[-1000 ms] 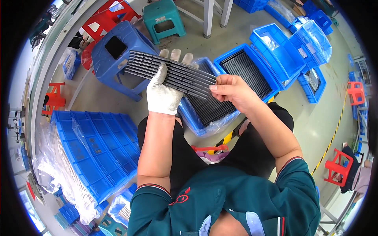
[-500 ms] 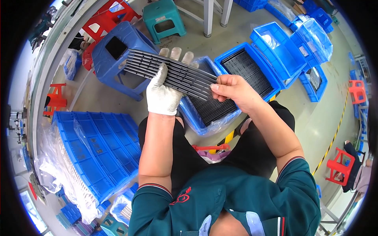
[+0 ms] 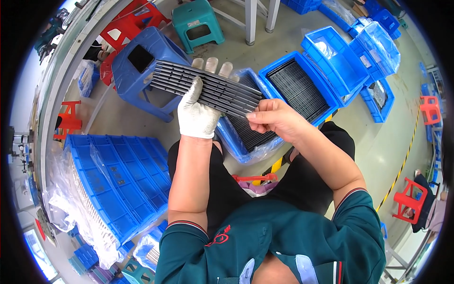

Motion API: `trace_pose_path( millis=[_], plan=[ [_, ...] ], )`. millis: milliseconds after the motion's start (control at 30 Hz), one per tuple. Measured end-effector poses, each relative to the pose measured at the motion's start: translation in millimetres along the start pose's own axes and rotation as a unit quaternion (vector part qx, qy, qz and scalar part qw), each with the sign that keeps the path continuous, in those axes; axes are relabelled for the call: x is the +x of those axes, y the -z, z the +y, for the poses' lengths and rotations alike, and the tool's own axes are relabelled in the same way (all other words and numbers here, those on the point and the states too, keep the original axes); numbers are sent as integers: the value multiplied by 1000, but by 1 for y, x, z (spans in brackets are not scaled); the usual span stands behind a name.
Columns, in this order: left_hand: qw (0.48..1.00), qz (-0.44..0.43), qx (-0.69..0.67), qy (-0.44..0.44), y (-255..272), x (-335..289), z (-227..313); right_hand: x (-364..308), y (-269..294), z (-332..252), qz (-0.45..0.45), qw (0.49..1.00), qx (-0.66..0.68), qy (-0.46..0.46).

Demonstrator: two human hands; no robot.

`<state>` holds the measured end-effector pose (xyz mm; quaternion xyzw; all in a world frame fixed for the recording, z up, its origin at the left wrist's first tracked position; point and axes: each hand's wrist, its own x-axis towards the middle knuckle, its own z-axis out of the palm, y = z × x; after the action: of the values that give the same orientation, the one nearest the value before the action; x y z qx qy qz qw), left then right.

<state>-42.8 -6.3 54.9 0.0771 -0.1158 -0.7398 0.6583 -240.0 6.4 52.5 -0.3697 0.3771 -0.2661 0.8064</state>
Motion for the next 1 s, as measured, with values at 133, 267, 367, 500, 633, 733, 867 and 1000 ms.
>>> trace_pose_path(
  millis=[133, 267, 367, 500, 633, 733, 867, 1000],
  plan=[
    [1000, 19, -2, -1, -3, -1, -2, 1, 1, 4, -1, 999, 54, -5],
    [1000, 16, -7, 2, -2, -1, -2, 1, -2, 6, 2, 987, 148, -56],
    [1000, 23, 5, -6, -2, 0, -2, -2, -9, -1, 18, 983, 164, -74],
    [999, 38, 3, -7, 2, 2, -5, 2, -1, 5, 9, 984, 164, -65],
    [998, 66, -10, -11, 4, 3, -3, 2, -1, 3, 14, 994, 98, -37],
    [998, 55, -16, -18, 9, 4, 3, -2, 7, -3, 32, 999, 39, 5],
    [996, 87, -19, -26, 8, 4, 7, -10, 21, -14, 59, 994, -33, 88],
    [984, 176, 4, -21, 0, 5, 4, -16, 16, -25, 107, 982, -76, 139]
  ],
)
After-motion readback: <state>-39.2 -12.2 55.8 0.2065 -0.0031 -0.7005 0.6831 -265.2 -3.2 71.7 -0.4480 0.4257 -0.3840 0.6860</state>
